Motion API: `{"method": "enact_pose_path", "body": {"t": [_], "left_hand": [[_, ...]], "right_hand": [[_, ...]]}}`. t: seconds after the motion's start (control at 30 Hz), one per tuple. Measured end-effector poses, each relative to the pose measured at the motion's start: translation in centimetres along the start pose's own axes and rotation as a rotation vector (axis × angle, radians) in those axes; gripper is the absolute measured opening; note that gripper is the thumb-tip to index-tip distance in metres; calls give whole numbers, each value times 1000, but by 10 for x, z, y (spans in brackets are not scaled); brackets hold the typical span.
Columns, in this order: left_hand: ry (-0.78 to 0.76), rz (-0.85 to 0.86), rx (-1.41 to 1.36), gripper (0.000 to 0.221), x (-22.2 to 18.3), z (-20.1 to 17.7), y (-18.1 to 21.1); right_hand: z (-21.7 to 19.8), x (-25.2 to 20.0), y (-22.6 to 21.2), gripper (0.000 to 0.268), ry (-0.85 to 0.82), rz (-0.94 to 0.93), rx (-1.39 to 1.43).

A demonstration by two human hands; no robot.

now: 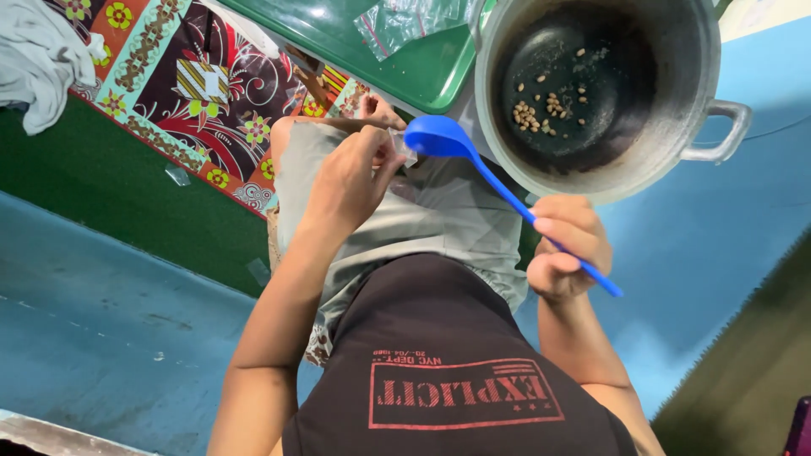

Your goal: Scooping peanuts from a large pot into small individual plastic bags using a spoon.

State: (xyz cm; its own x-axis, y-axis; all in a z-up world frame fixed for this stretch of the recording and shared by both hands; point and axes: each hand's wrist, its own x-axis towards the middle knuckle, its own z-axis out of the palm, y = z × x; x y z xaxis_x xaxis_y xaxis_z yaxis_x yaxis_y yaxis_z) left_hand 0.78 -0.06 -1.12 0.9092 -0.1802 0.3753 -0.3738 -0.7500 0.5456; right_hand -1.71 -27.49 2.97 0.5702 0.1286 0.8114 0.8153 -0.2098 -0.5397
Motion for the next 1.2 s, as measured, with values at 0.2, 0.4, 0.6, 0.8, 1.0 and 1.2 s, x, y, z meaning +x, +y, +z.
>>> {"method": "enact_pose_path", "body": {"t": [0.2, 0.4, 0.6, 0.8, 1.0, 1.2], "left_hand": [[-38, 34, -39, 21, -1, -13, 10], [-135, -137, -269, 19, 2, -23, 31], [-104, -112, -277, 20, -3, -24, 30], [-157, -128, -278, 20, -11, -23, 26], [-158, -121, -279, 20, -10, -19, 29], [-168, -122, -267, 20, -14, -17, 24]], "right_hand": [[10, 22, -36, 51, 218, 327, 365], [-6, 117, -96, 46, -634, 653, 770], [0, 113, -94, 38, -617, 573, 1057], [18, 105, -90, 30, -604, 444, 1459], [17, 103, -86, 26, -530, 294, 1821], [1, 115, -110, 24, -336, 838, 1421]]}}
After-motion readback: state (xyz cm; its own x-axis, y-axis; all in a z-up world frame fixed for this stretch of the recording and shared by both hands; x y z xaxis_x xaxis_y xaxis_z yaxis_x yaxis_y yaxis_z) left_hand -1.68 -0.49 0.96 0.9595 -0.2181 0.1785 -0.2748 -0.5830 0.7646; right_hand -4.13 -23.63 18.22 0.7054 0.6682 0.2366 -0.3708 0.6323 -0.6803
